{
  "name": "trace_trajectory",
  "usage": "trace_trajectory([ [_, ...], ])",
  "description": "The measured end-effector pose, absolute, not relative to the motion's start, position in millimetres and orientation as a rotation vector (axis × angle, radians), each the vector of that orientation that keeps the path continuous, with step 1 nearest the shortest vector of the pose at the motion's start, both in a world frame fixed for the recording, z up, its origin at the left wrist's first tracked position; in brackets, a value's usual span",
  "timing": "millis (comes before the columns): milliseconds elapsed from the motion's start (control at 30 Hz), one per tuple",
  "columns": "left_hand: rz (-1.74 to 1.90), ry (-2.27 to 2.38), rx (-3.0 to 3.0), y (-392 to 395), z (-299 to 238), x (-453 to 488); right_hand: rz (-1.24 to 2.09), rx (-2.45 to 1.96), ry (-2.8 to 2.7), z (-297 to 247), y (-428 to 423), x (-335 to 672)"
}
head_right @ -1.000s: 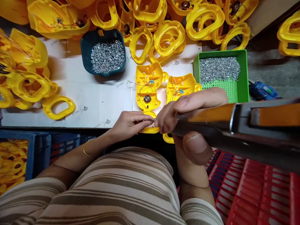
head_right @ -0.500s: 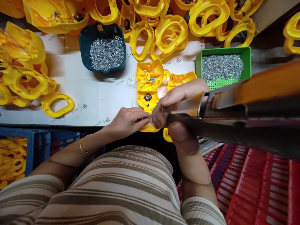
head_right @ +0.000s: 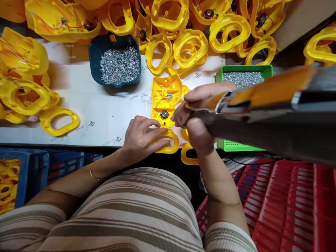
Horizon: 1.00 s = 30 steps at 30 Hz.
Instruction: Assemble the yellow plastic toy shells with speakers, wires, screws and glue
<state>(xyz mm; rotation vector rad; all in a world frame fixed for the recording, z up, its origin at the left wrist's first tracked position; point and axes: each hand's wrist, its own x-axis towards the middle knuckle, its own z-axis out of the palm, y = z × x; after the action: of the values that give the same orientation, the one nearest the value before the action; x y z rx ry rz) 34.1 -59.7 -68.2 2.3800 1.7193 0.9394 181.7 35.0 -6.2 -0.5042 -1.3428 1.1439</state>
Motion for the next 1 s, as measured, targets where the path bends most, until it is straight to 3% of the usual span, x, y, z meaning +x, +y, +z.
trace_trajectory([
  [600,0.868,1.664,2.239,-57.5,-84.7,33.7,1.226,-0.361,-1.389,-45.7,54.6,164.4],
  [767,0.957,1.566,2.190,-56.9,-91.8,33.0,1.139,-0.424,-1.450,-56.4,60.4,167.7],
  [1000,1.072,1.437,2.105,-56.3,-95.3,32.7,1.266,-0.397,-1.505,-50.7,58.9,172.4],
])
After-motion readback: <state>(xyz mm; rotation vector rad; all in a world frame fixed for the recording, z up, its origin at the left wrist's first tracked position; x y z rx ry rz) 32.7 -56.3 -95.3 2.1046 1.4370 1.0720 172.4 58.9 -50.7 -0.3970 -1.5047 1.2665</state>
